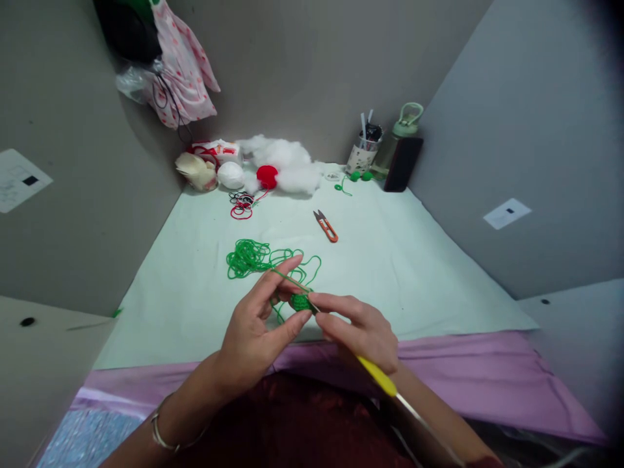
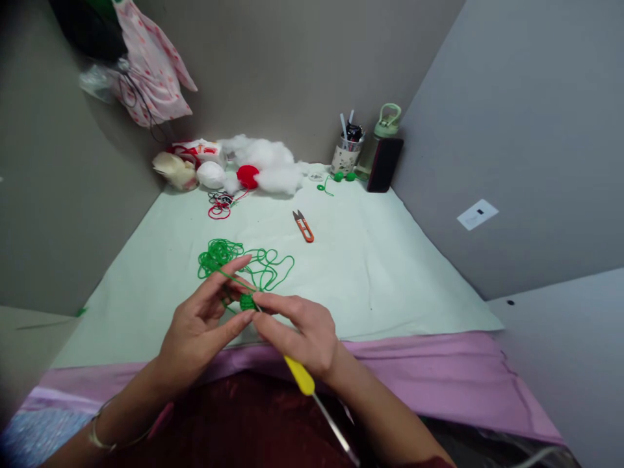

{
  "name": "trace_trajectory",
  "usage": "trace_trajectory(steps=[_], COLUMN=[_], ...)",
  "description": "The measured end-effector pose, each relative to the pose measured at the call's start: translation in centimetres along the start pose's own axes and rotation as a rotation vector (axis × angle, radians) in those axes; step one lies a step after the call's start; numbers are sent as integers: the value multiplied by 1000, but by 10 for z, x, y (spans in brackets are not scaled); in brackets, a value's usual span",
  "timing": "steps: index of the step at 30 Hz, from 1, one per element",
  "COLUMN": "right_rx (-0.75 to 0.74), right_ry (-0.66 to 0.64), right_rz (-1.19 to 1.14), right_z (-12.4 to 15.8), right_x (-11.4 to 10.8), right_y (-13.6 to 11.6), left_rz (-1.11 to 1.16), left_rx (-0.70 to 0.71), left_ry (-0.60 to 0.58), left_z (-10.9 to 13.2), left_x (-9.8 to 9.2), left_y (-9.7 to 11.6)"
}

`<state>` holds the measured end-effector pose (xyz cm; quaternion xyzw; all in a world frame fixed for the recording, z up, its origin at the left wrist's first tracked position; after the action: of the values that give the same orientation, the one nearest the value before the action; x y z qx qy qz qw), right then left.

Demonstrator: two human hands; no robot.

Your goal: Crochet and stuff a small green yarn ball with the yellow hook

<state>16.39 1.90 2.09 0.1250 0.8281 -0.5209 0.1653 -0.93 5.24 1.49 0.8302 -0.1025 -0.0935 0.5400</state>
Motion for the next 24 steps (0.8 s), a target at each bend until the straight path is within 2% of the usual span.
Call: trace_trajectory(steps=[2, 4, 7, 11, 18, 20, 24], right_rx=[-117, -137, -25, 40, 256, 272, 159], right_ry=[90, 141, 118, 113, -82, -110, -103], right_rz=[-83, -202, -266, -316, -602, -602, -398], right_z=[-1, -5, -13, -15, -21, -21, -23], right_x=[-3, -4, -1, -4, -2, -3, -12], right_y=[-5, -7, -5, -6, 11, 11, -1], left_rz=[-23, -33, -14, 48, 118, 103, 61], left_rx=[14, 19, 8, -34, -95, -96, -115], left_ry=[-8, -20, -49, -83, -126, -143, -196], left_z=[-1, -3, -6, -6, -1, -2, -5], left_x=[0, 0, 1, 2, 1, 0, 0], left_y=[1, 1, -2, -6, -8, -8, -8])
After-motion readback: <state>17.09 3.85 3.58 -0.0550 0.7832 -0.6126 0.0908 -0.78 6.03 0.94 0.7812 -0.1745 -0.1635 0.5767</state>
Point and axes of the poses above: each hand's wrist, its own z-axis away from the middle knuckle, its own x-axis out of the palm, y = z × x, the point moved 6 cm from there along -z, towards the middle knuckle, and after that the axes turned 14 degrees about x, right-handed, at the moved point
